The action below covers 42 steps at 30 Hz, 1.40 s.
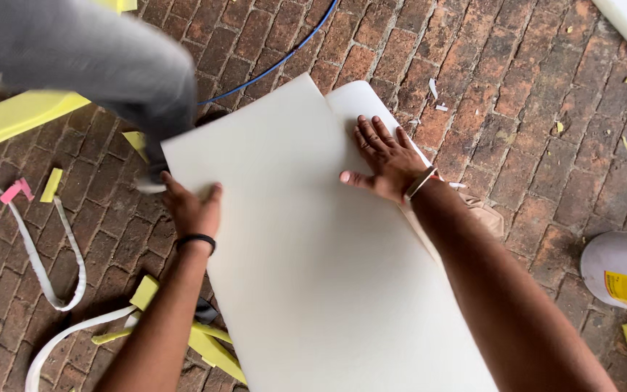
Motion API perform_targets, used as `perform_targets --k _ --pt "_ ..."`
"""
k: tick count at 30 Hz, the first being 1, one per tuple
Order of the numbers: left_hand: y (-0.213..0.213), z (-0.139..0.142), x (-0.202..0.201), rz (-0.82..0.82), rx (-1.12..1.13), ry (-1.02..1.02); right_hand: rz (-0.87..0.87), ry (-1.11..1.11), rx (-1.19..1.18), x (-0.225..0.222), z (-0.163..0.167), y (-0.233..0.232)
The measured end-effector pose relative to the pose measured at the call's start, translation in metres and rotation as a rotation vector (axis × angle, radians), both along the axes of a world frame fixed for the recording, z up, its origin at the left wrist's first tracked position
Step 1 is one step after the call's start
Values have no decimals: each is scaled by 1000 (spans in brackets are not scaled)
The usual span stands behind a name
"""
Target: The person measures a wooden slatted frame with a tape measure, then uses a pneumatic nail gun to attach a white foam sheet to the frame. They later place another white foam sheet on top and press the edges together to align the pieces.
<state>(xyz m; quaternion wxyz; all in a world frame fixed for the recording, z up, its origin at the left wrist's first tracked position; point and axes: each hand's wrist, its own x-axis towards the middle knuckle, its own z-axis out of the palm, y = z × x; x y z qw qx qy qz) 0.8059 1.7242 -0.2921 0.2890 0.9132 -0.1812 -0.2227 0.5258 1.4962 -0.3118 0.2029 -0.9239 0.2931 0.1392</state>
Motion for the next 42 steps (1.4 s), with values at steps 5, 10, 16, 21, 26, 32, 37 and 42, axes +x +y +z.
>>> perform_targets --k 5,10,16,21,26,32,37,42 --pt "-43 -43 -57 -694 281 -396 -114 -194 108 -6 -14 -18" --pt "-130 -83 -88 -758 67 -348 -79 -157 96 29 -27 -52" --pt "-180 -74 -85 -784 20 -294 -60 -38 111 90 -34 -68" --pt "-180 -70 -85 -878 120 -246 -15 -20 175 96 -43 -67" --pt "-162 -71 -72 -919 -74 -260 -158 -393 398 44 -24 -62" --pt "-73 -41 -178 -918 -161 -246 1 -273 233 -94 16 0" --pt "-53 -34 -212 -908 -219 -210 238 -147 -62 -91 13 27" --pt "-63 -35 -206 -968 -218 -165 270 -120 -3 -79 16 26"
